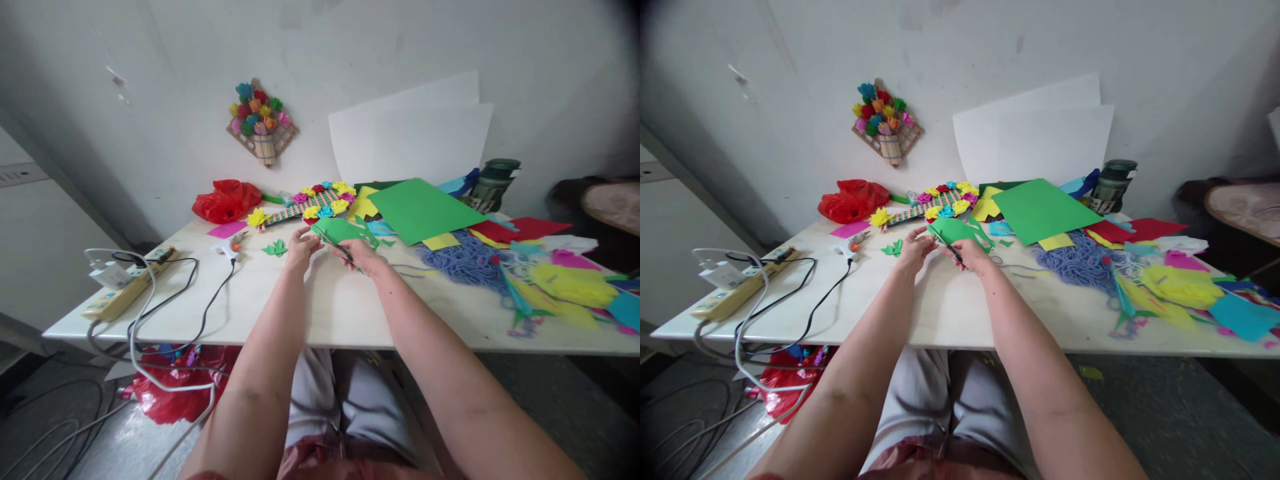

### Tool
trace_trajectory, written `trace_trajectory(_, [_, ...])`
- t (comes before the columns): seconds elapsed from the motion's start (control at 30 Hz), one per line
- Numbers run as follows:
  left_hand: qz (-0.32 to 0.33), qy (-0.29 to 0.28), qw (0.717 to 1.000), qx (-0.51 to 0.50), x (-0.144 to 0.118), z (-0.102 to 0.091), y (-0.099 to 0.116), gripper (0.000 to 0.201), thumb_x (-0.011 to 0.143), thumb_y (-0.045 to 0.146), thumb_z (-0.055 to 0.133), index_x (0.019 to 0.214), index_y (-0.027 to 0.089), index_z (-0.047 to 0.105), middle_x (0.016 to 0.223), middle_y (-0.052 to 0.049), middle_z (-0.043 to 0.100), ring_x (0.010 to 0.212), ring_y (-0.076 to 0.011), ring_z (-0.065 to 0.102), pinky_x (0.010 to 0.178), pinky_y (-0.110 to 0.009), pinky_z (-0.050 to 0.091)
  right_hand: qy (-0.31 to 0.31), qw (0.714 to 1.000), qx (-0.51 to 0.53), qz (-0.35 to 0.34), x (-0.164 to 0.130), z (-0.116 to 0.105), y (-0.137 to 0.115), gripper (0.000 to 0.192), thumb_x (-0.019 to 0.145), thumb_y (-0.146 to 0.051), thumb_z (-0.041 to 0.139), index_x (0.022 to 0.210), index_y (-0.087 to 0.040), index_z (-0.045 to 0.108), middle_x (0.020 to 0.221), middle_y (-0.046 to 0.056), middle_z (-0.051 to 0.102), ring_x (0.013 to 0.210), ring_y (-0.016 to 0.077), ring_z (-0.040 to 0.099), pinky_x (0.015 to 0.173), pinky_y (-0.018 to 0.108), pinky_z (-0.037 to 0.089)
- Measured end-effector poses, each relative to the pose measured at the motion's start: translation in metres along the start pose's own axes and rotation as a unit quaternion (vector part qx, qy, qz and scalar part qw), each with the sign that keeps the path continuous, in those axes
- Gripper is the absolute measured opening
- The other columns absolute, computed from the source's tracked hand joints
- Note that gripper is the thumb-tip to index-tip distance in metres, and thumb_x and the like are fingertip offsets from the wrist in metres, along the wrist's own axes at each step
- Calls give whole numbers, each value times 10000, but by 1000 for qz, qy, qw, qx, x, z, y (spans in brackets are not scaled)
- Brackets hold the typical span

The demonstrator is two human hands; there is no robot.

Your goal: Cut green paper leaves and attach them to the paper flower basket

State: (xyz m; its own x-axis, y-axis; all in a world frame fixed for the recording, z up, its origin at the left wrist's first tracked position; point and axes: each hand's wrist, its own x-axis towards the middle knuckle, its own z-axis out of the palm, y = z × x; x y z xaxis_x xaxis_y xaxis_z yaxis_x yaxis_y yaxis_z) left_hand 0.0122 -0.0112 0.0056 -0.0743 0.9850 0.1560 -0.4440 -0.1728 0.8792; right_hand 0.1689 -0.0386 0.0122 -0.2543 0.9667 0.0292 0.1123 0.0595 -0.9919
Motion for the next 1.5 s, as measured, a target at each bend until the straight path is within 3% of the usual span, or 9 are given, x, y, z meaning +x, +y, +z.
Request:
trace_trajectory(0.2, [-6,15,1000,-8,-2,1,4,584,571,64,705,1073,155,419,592,62,565,546,-104,580,663,-301,497,0,1000,1,5,-4,1,-5,211,669,-296,711,646,-135,576,401,-67,471,288,23,334,270,141,254])
trace_trajectory(0.8, [-30,-85,996,-23,-7,-7,17,595,557,72,734,1108,148,523,604,41,580,543,-89,558,654,-282,503,-26,999,-27,-11,-7,-8,-7,237,654,-318,672,585,-148,523,403,-60,456,292,20,310,274,150,221])
trace_trajectory(1.23, [-62,42,993,-95,0,2,1,286,629,-22,661,801,142,501,656,6,603,596,-84,594,688,-255,508,-9,1000,-1,3,-9,-1,-10,206,661,-287,715,641,-137,576,392,-62,472,298,34,354,274,147,276])
trace_trajectory(1.5, [-23,37,999,-28,2,-1,-3,298,611,34,703,845,125,543,616,14,591,579,-95,594,720,-306,509,-9,1000,-11,5,-5,-5,-5,203,673,-295,715,651,-139,587,402,-63,487,289,30,356,277,145,282])
